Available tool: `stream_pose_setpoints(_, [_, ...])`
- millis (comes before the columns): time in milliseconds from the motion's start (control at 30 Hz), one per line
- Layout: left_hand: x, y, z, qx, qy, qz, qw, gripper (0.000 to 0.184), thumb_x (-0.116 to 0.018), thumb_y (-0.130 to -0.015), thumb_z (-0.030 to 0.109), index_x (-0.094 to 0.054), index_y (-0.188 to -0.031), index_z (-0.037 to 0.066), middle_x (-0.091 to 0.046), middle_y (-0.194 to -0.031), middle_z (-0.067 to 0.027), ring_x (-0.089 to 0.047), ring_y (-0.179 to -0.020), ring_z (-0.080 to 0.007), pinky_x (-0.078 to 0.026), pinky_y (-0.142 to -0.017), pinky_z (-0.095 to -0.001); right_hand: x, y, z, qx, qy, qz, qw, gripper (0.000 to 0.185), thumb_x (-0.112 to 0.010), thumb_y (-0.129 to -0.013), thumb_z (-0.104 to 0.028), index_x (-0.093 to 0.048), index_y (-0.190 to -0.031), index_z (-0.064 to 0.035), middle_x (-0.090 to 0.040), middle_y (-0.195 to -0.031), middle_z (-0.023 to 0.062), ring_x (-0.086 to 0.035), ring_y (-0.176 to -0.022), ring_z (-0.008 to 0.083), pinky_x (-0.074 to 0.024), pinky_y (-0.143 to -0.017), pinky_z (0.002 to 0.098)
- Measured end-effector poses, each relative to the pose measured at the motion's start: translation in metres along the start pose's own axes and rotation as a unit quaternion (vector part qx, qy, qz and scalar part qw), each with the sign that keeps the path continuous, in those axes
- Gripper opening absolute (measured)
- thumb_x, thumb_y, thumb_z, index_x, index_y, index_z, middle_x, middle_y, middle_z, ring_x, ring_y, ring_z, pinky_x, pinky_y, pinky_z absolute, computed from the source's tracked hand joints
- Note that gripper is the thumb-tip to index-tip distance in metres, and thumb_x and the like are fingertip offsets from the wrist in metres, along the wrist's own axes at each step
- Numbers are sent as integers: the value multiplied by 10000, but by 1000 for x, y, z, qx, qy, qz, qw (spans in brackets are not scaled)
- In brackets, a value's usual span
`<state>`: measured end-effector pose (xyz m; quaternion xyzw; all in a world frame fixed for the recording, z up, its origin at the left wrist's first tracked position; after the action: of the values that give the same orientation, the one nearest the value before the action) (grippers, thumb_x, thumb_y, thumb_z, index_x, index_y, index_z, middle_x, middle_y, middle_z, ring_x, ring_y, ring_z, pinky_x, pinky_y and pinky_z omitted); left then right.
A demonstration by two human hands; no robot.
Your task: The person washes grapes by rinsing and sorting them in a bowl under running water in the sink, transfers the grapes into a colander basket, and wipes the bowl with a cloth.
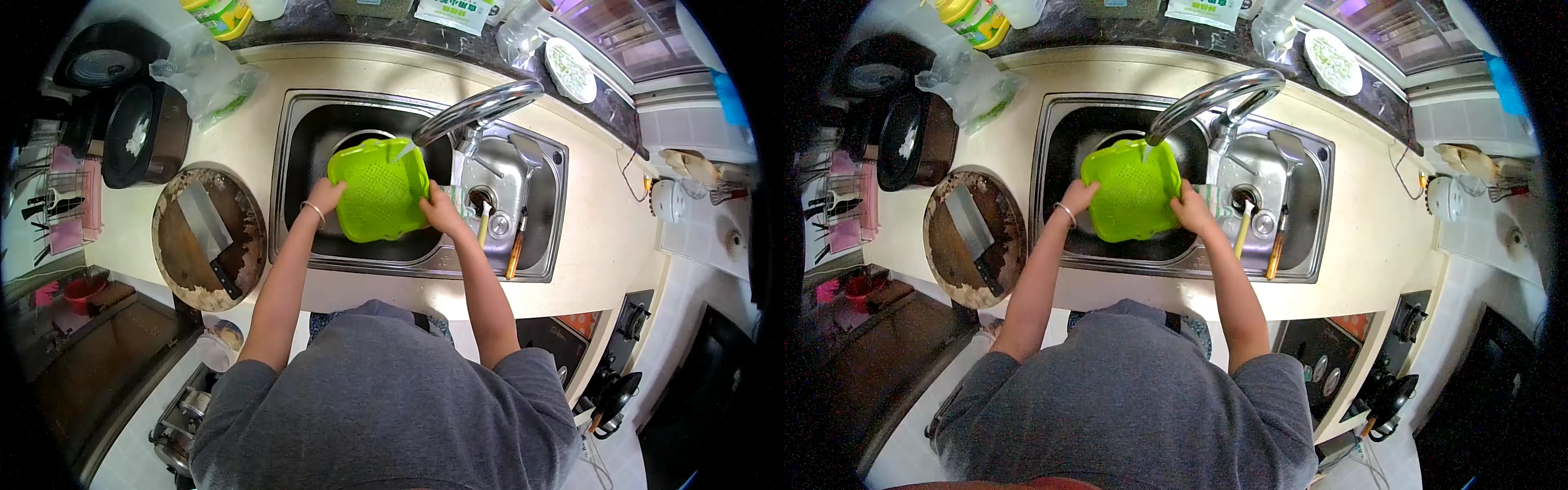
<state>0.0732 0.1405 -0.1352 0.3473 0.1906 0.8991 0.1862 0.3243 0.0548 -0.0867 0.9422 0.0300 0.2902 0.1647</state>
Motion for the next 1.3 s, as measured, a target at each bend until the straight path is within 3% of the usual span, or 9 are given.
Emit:
stream_pose_setpoints(133, [-4,21,-8,3,70,-88,994,433,-536,-746,313,-578,-914,-83,-596,-866,-270,-596,-828,-354,-468,-719,-388,-19,9,0,18,-103,-13,994,363,-528,-780,-140,-433,-1108,-16,-577,-892,231,-554,-849,393,-441,-738,401])
stream_pose_setpoints(200, [7,34,-10,77,431,-48,898,422,-570,-755,204,-500,-1102,-24,-578,-1028,-172,-579,-915,-284,-466,-792,-359,-21,3,-13,2,-87,0,996,340,-538,-775,-135,-444,-1085,-31,-577,-883,224,-560,-843,380,-439,-724,403])
stream_pose_setpoints(300, [1,46,-6,160,563,-118,802,503,-577,-755,97,-384,-1216,35,-539,-1093,-92,-555,-954,-236,-464,-822,-356,-24,-24,-14,29,-120,45,991,281,-582,-762,-137,-473,-1009,-59,-575,-867,207,-580,-781,351,-442,-662,409])
stream_pose_setpoints(433, [9,46,4,116,397,-111,904,492,-567,-751,64,-379,-1203,15,-553,-1074,-98,-554,-955,-226,-462,-812,-335,-4,-35,-36,42,-16,98,994,293,-617,-766,-148,-492,-1015,-58,-591,-871,190,-606,-694,313,-476,-596,383])
stream_pose_setpoints(500, [31,29,2,4,292,14,956,497,-543,-743,26,-362,-1204,-4,-555,-1078,-146,-558,-958,-283,-455,-812,-354,-14,-39,-32,-11,-231,23,973,315,-594,-793,-126,-484,-1079,-56,-603,-904,157,-619,-725,240,-509,-608,335])
stream_pose_setpoints(600, [54,36,18,-66,121,159,978,505,-519,-731,11,-359,-1208,-25,-520,-1110,-218,-522,-1004,-348,-426,-843,-379,-15,-45,-9,-40,-221,28,974,315,-480,-829,-34,-458,-1143,-48,-573,-1007,125,-595,-775,176,-518,-639,296])
stream_pose_setpoints(700, [76,71,64,-128,-17,314,941,565,-519,-725,17,-306,-1248,-18,-462,-1160,-265,-474,-1049,-385,-397,-872,-402,-33,-42,29,-94,-251,14,963,375,-363,-816,58,-449,-1163,-58,-521,-1118,122,-572,-837,168,-499,-692,304])
stream_pose_setpoints(900, [92,104,102,-176,-19,337,925,609,-556,-708,-9,-296,-1259,-3,-456,-1143,-243,-474,-1025,-388,-400,-867,-385,-61,-29,60,-104,-65,26,992,325,-451,-773,26,-505,-1094,27,-577,-1063,153,-560,-991,241,-430,-866,315])
stream_pose_setpoints(1300, [117,155,112,-318,57,432,842,529,-625,-777,77,-335,-1206,-30,-435,-1168,-155,-463,-1049,-230,-352,-917,-320,-76,-39,39,-98,25,16,995,315,-476,-821,-96,-501,-1117,9,-565,-1075,139,-551,-988,235,-430,-864,318])
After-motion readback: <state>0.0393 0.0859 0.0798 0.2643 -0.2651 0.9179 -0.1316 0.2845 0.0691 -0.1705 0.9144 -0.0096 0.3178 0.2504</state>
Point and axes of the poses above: each hand's wrist, its own y-axis away from the middle knuckle, its own x-axis out of the back of the hand, z = x × y, the point moved 8 cm from there along -y, towards the middle knuckle
